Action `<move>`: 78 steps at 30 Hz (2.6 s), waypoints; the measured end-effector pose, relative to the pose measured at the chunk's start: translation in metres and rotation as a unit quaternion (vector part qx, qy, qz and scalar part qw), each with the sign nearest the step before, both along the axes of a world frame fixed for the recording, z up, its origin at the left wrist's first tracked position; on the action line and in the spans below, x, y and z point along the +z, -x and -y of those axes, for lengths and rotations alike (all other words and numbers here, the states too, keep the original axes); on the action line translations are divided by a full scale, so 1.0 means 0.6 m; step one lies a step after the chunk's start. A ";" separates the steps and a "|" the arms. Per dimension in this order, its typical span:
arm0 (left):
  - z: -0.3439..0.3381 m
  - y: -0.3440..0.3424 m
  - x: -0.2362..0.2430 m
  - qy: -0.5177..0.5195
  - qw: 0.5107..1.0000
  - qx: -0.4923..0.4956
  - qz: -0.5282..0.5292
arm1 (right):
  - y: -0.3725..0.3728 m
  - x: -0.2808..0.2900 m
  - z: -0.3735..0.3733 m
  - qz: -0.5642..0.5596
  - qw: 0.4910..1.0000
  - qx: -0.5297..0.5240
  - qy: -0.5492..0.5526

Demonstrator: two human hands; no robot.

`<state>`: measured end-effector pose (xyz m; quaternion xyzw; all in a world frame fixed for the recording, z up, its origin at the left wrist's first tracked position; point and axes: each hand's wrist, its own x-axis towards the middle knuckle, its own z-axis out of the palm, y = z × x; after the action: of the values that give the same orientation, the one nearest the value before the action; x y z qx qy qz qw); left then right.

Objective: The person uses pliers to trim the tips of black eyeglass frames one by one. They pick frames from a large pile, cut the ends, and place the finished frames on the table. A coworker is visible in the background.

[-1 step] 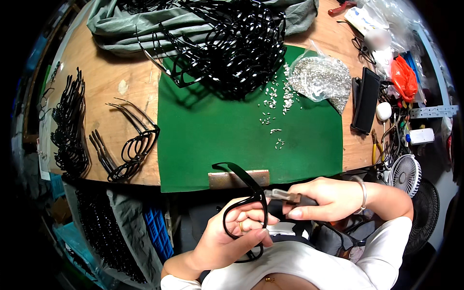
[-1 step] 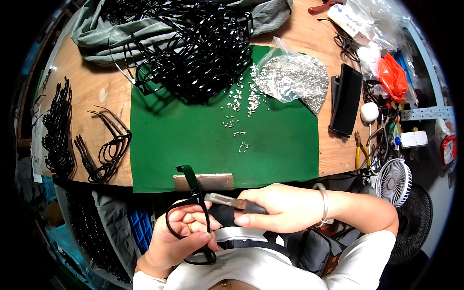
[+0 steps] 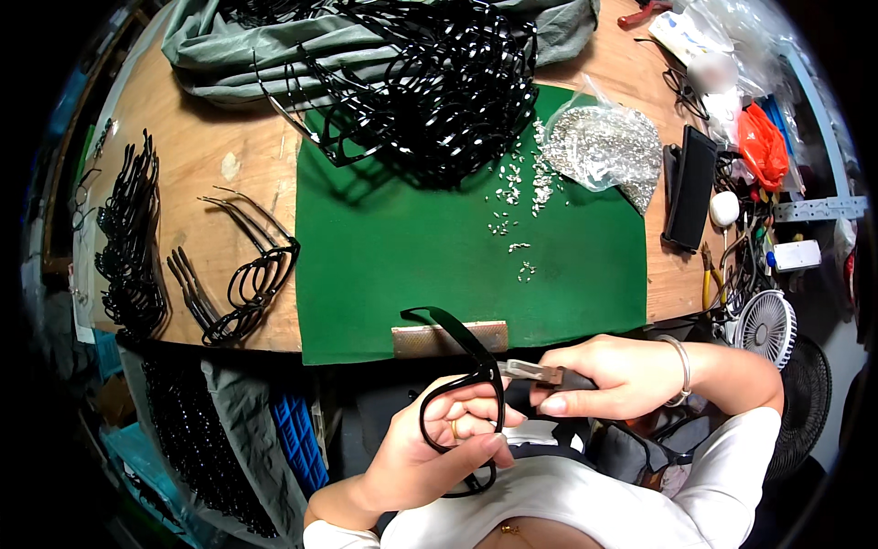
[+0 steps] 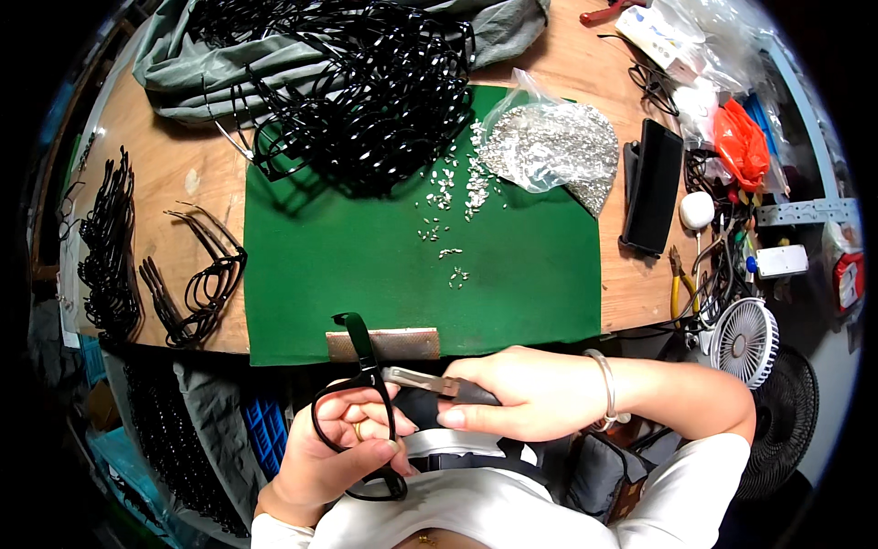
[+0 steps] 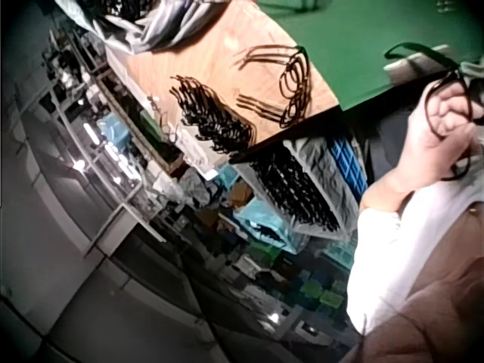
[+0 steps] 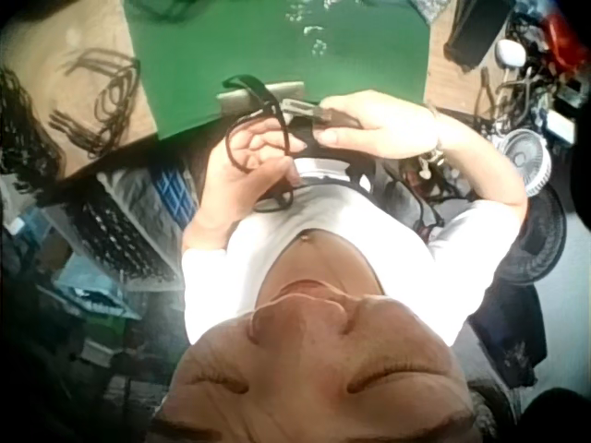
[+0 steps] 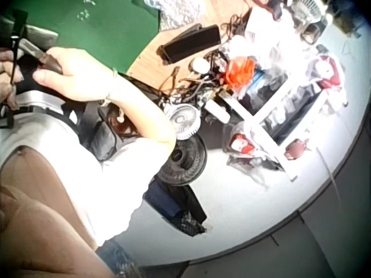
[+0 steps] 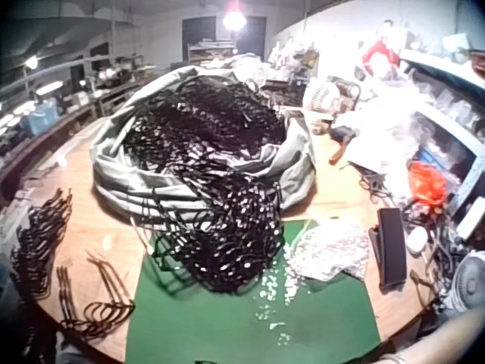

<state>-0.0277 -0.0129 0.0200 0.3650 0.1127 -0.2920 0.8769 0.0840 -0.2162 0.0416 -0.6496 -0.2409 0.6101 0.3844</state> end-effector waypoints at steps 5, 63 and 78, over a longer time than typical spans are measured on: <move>-0.003 0.009 -0.006 -0.002 1.000 -0.003 0.016 | -0.014 0.012 -0.021 0.054 0.998 0.040 -0.009; -0.136 -0.405 -0.081 -0.648 0.686 0.028 0.330 | 0.033 -0.088 0.036 0.317 0.935 -0.155 -0.032; -0.137 -0.424 0.018 -0.472 0.765 0.248 0.362 | 0.011 -0.084 0.025 0.477 0.874 -0.090 -0.038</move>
<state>0.2267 0.0693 0.0309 0.7708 -0.0034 0.1795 0.6113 0.0775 -0.2311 -0.0086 -0.8654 -0.3585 0.1799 0.3003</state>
